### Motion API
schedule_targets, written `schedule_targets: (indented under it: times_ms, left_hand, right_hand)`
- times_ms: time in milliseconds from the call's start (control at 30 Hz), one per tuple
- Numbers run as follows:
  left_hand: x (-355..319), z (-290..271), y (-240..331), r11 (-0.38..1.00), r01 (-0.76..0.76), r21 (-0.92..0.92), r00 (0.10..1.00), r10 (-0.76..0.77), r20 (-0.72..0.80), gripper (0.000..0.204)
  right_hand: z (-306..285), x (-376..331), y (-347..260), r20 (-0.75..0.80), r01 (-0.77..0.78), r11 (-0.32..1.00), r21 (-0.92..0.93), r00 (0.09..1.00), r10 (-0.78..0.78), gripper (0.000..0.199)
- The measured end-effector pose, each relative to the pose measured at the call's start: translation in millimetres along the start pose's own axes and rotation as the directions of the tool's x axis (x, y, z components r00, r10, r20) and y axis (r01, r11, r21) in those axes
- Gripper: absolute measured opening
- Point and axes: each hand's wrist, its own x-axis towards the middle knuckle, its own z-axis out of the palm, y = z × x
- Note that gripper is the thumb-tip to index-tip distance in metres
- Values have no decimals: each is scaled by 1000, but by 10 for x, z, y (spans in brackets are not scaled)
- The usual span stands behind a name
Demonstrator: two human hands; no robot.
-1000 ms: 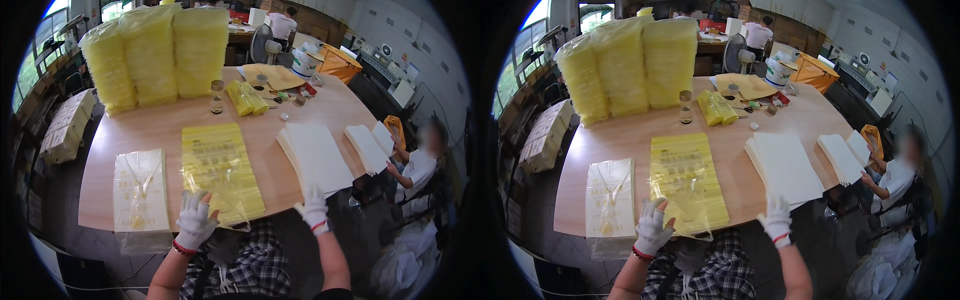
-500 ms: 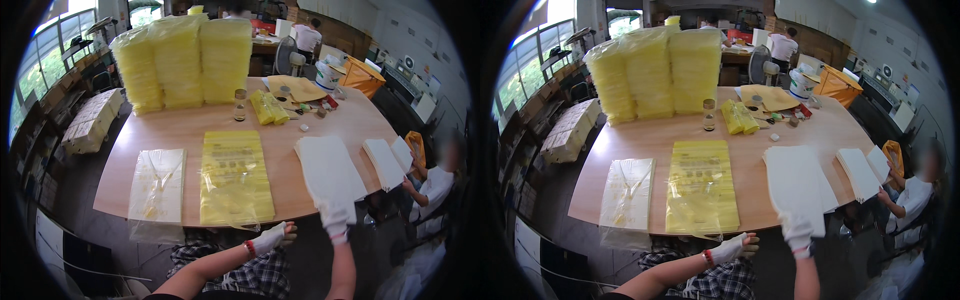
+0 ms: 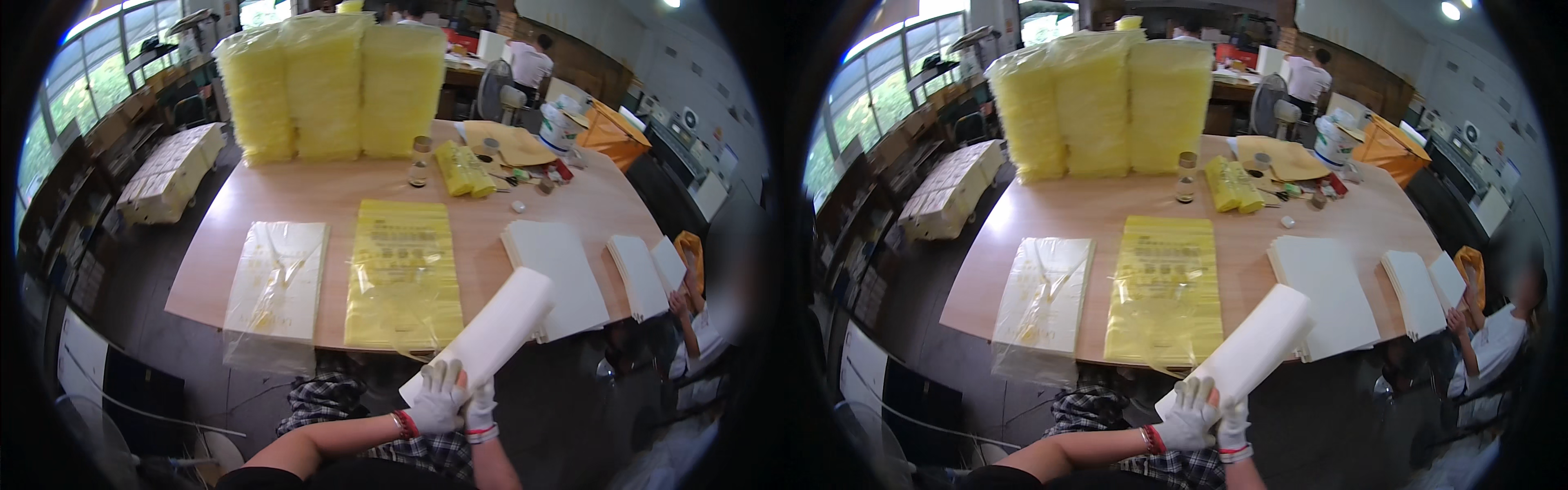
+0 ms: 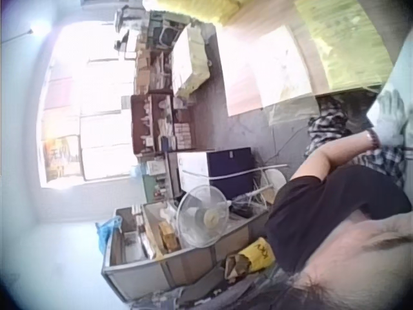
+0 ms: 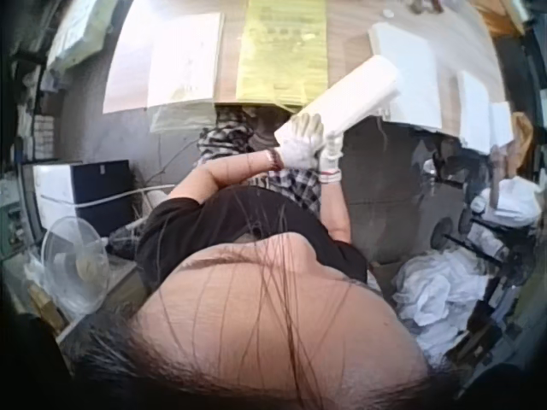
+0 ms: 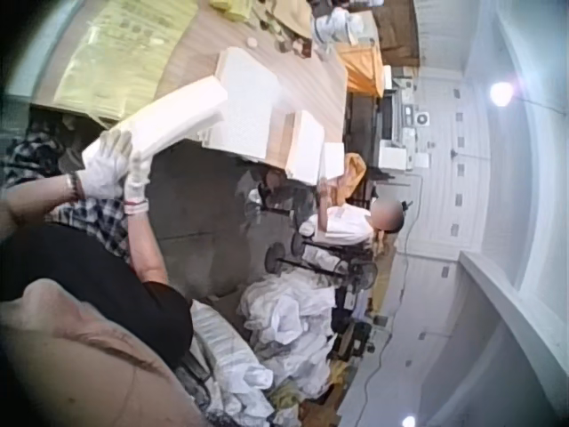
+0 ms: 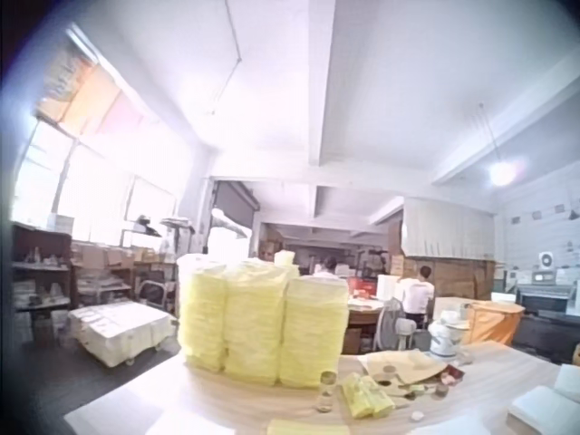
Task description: The person repeatedly places white sheets into yellow plastic bags on a table, then stacks the filled bags. The person handles the sheets and bags by hand without using tools.
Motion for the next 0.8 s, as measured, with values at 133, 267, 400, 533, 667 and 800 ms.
schedule_targets:
  times_ms: [133, 267, 400, 533, 667, 800]
  left_hand:
    - [-4, -702, -111, 948, 93, -303, 992, -64, 105, 51]
    - [168, -1196, -939, 978, 200, 55, 717, -108, -689, 70]
    - [538, -1165, -1558, 690, 548, -473, 743, -661, -105, 45]
    - [473, -771, -619, 968, 132, -211, 991, -137, -8, 35]
    - [337, -439, -462, 812, 127, -569, 990, -138, 23, 52]
    - [223, -337, -1062, 925, 238, -296, 956, -277, -98, 50]
  right_hand:
    - [174, 99, -117, -5, 133, 989, -59, 991, -134, 47]
    - [208, -35, -703, 261, 402, 835, -376, 910, -321, 41]
    - [132, 61, -812, 679, 762, 261, -592, 647, -348, 45]
    - [402, 246, -672, 396, 442, -89, -893, 864, 311, 36]
    - [131, 547, -292, 650, 577, 395, -715, 757, 70, 46]
    - [571, 684, -193, 186, 222, 239, -945, 969, -165, 69]
